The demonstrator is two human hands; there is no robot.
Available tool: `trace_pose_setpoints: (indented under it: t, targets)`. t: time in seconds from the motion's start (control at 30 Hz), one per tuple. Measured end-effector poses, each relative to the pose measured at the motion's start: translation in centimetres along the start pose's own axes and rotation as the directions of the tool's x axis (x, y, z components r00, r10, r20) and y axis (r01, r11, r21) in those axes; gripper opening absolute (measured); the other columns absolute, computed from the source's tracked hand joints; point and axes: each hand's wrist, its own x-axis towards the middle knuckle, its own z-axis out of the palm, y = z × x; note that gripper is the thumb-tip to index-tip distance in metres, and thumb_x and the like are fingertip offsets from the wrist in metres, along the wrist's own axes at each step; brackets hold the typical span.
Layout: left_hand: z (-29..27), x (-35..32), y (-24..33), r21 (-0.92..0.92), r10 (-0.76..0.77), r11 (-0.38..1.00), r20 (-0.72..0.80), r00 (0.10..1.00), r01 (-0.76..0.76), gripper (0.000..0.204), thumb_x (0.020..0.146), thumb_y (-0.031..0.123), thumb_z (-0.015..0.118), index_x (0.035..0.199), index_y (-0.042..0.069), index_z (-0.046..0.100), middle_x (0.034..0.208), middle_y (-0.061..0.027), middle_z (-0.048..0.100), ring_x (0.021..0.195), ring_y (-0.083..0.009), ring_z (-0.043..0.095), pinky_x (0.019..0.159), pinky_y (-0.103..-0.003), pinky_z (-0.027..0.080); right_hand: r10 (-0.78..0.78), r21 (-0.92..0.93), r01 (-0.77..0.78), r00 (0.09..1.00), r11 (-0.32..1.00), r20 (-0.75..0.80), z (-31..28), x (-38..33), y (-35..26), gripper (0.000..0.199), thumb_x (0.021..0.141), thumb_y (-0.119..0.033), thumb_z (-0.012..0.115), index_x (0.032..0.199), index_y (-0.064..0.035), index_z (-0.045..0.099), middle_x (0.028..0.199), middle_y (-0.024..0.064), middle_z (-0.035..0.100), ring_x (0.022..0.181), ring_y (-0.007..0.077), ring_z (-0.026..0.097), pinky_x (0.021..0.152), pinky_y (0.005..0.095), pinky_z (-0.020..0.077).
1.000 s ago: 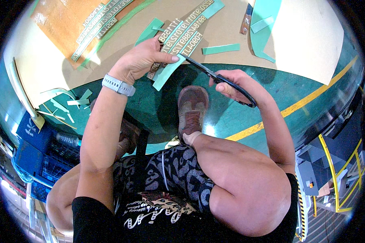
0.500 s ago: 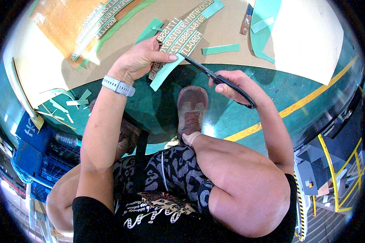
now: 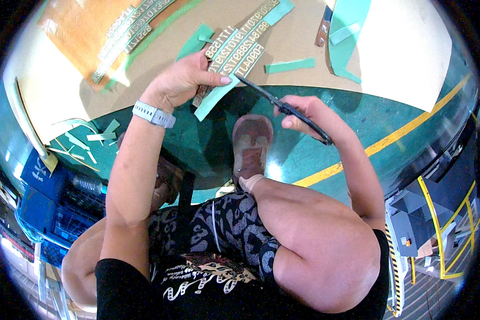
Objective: The person cuts out several individual stickers from a larger sheet of green printed material using a pair of scissors.
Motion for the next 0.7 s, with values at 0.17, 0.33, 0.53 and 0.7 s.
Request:
trace_pose_setpoints:
  t: [0.17, 0.33, 0.53, 0.7]
  targets:
    - [-0.4, -0.1, -0.1, 0.075, -0.016, 0.997, -0.039, 0.999, 0.019, 0.076, 0.071, 0.001, 0.071, 0.135, 0.004, 0.031, 0.119, -0.0035, 0.055, 0.108, -0.0113, 0.051, 0.095, -0.025, 0.039, 0.111, 0.04, -0.112, 0.993, 0.993, 0.037, -1.4, -2.3, 0.3, 0.044, 0.081, -0.042, 0.065, 0.104, -0.0062, 0.053, 0.069, 0.0062, 0.05, 0.064, 0.0156, 0.047, 0.058, 0.0314, 0.0422]
    - [0.2, -0.4, 0.8, 0.214, 0.018, 0.977, -0.057, 0.998, -0.005, 0.074, 0.073, 0.005, 0.073, 0.134, 0.003, 0.032, 0.117, -0.0037, 0.055, 0.104, -0.0117, 0.051, 0.093, -0.025, 0.04, 0.108, -0.231, -0.296, 0.8, 0.927, -0.591, -3.3, -1.2, -0.3, 0.044, 0.08, -0.035, 0.067, 0.109, -0.0048, 0.051, 0.074, 0.013, 0.056, 0.07, 0.0266, 0.058, 0.064, 0.0362, 0.0466]
    - [1.2, 0.1, 1.1, 0.19, -0.043, 0.978, -0.19, 0.981, 0.08, 0.048, 0.08, 0.01, 0.068, 0.121, 0.002, 0.045, 0.109, -0.003, 0.059, 0.098, -0.0105, 0.054, 0.088, -0.024, 0.042, 0.063, -0.351, -0.434, 0.697, 0.83, -0.714, -5.3, 2.0, 0.4, 0.052, 0.082, -0.042, 0.061, 0.113, -0.0028, 0.045, 0.091, 0.0209, 0.059, 0.085, 0.0366, 0.06, 0.072, 0.0452, 0.047]
    - [1.4, -0.1, 1.0, 0.396, 0.055, 0.916, -0.269, 0.962, 0.058, 0.048, 0.076, 0.007, 0.07, 0.118, 0.002, 0.047, 0.108, -0.0035, 0.06, 0.098, -0.0118, 0.053, 0.091, -0.026, 0.04, 0.074, -0.078, -0.186, 0.691, 0.979, -0.719, -3.1, 3.3, 0.9, 0.055, 0.082, -0.042, 0.063, 0.112, 0.0005, 0.044, 0.085, 0.0183, 0.059, 0.079, 0.0338, 0.059, 0.072, 0.0407, 0.0466]
